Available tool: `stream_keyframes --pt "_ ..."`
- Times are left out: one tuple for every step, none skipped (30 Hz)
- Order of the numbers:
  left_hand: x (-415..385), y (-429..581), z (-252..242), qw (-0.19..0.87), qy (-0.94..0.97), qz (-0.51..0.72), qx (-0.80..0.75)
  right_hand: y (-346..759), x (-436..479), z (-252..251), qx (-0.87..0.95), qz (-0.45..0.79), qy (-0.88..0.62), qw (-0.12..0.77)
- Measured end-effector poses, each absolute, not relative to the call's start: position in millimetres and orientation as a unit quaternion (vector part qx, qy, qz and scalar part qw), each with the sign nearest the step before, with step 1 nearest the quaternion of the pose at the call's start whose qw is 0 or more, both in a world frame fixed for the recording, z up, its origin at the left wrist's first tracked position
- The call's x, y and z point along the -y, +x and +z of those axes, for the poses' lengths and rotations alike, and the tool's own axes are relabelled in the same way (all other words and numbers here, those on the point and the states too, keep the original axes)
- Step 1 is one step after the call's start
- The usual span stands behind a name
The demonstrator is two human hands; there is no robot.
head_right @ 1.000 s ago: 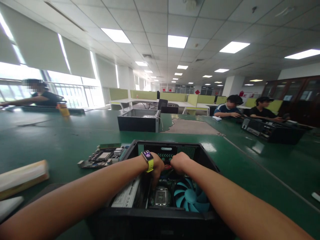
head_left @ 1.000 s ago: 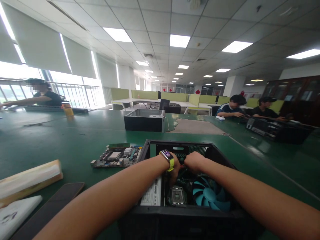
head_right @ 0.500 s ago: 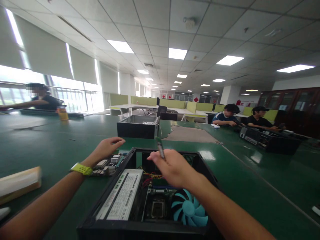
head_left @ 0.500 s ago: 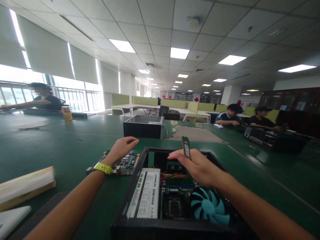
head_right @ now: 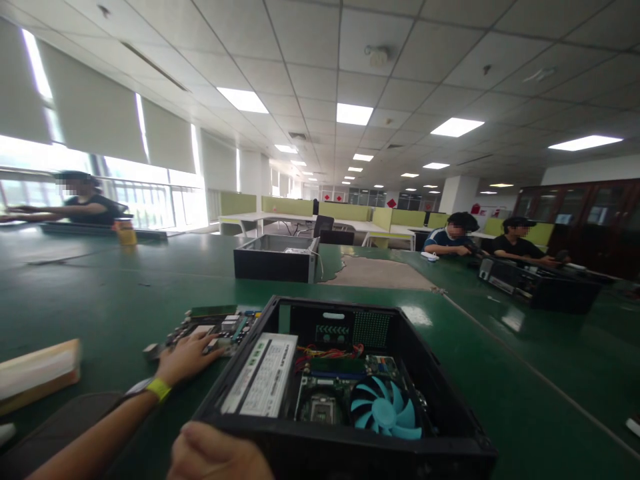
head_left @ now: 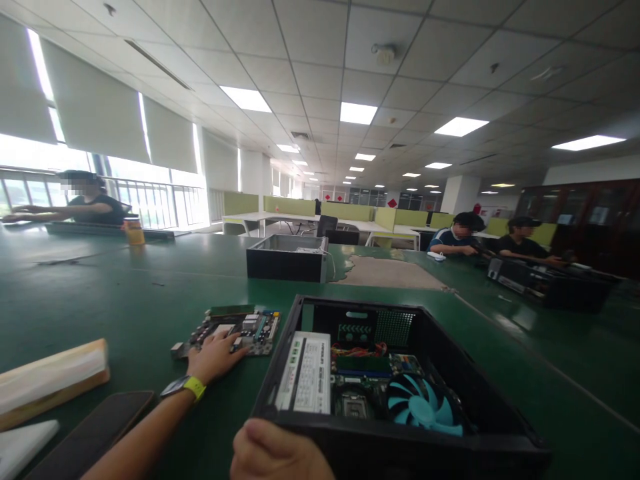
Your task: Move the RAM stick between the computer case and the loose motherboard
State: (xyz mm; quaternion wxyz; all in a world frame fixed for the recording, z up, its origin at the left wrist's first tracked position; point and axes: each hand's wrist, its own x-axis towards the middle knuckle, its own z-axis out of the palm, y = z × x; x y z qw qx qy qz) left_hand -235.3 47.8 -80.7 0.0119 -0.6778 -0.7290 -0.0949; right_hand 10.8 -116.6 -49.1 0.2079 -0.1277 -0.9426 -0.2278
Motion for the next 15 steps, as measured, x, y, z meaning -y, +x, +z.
stream_keyframes --pt "-46 -232 -79 0.013 -0.672 -0.096 0.734 21 112 -49 0.94 -0.226 -0.145 0.212" --pt "-44 -229 -77 0.012 -0.667 -0.097 0.738 33 106 -49 0.935 -0.223 -0.172 0.216" --pt "-42 -226 -75 0.01 -0.666 -0.098 0.739 49 99 -48 0.927 -0.221 -0.209 0.22" --pt "-40 -223 -73 0.008 -0.668 -0.1 0.737 67 91 -48 0.917 -0.217 -0.255 0.218" --pt "-37 -219 -72 0.004 -0.672 -0.102 0.734 87 82 -47 0.904 -0.216 -0.3 0.215" --pt "-35 -216 -70 -0.001 -0.676 -0.105 0.729 110 73 -45 0.892 -0.216 -0.34 0.203" --pt "-32 -211 -68 -0.006 -0.681 -0.108 0.724 134 63 -44 0.882 -0.216 -0.377 0.185" --pt "-29 -206 -67 -0.011 -0.686 -0.111 0.719 160 54 -42 0.866 -0.221 -0.413 0.175" --pt "-25 -199 -66 -0.015 -0.69 -0.114 0.715 185 45 -40 0.851 -0.224 -0.447 0.163" --pt "-20 -192 -65 -0.018 -0.695 -0.116 0.709 211 36 -39 0.836 -0.226 -0.478 0.148" --pt "-14 -182 -64 -0.02 -0.701 -0.119 0.703 235 27 -39 0.821 -0.227 -0.506 0.136" --pt "-7 -172 -64 -0.02 -0.71 -0.123 0.693 257 19 -39 0.802 -0.229 -0.537 0.127" --pt "0 -160 -64 -0.018 -0.721 -0.129 0.68 276 10 -41 0.775 -0.228 -0.577 0.123" --pt "8 -146 -65 -0.015 -0.733 -0.136 0.666 291 1 -42 0.734 -0.222 -0.628 0.13" --pt "17 -132 -65 -0.011 -0.748 -0.143 0.648 302 -7 -44 0.685 -0.203 -0.685 0.145"
